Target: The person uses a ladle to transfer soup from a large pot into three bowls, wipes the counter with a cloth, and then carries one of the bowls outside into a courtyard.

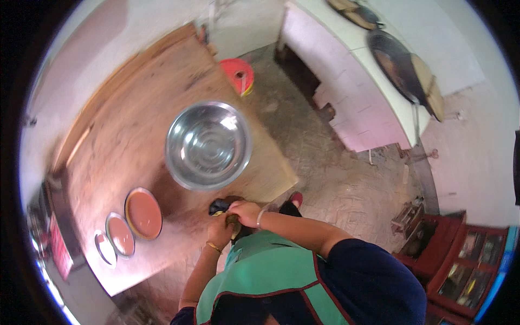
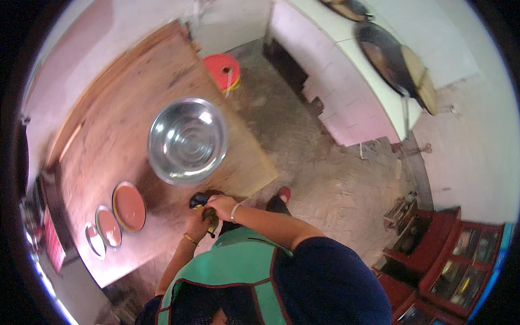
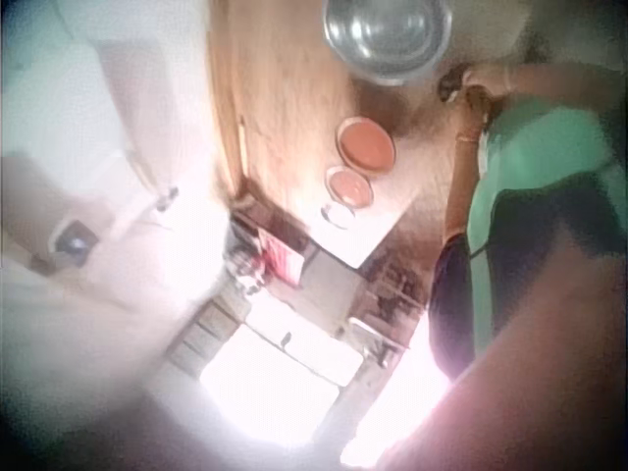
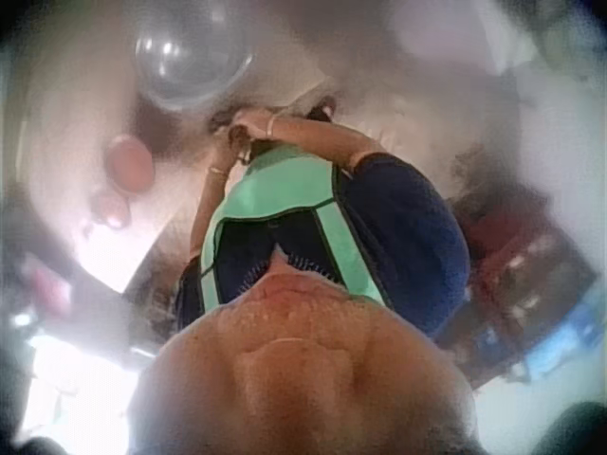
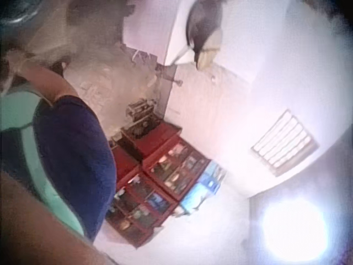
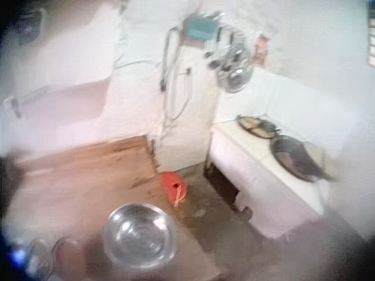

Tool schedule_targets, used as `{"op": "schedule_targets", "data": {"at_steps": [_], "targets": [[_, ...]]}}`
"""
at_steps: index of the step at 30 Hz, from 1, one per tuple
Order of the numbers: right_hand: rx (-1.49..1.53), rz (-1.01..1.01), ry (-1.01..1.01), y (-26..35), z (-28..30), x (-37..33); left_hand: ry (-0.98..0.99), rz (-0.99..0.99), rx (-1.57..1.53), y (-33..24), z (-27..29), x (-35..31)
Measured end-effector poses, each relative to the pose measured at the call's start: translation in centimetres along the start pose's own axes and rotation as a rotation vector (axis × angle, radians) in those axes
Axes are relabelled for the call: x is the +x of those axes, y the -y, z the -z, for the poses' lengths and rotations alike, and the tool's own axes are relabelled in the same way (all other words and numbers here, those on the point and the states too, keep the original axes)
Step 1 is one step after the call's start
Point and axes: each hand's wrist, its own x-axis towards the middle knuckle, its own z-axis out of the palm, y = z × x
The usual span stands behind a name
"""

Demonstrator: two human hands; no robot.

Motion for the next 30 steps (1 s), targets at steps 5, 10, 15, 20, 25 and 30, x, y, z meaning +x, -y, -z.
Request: {"op": "schedule_targets", "data": {"at_steps": [5, 10, 15, 20, 25, 30], "targets": [[0.062, -0.18, -0.327, -1.7, 16.8, -9.7, 0.091, -0.256, -0.195, -16.2, -0.3, 9.7], [0.007, -0.199, -0.582, -1.7, 30.5, -20.4, 0.23, -0.422, -0.276, -31.3, -3.1, 17.1], [0.05, -0.218, -0.778, -3.5, 41.2, -27.4, 0.213, -0.605, -0.338, -43.3, -6.5, 23.5], [-0.031, -0.477, -0.936, -7.9, 52.1, -29.4, 0.111, -0.8, -0.275, -52.3, -10.1, 34.1], [-0.275, -0.336, -1.206, -13.5, 63.7, -26.7, -0.055, -0.94, -0.319, -60.4, -11.7, 45.7], [-0.32, -0.341, -1.009, -24.6, 67.6, -21.4, -0.017, -0.854, -0.018, -57.6, -15.3, 56.2]]}}
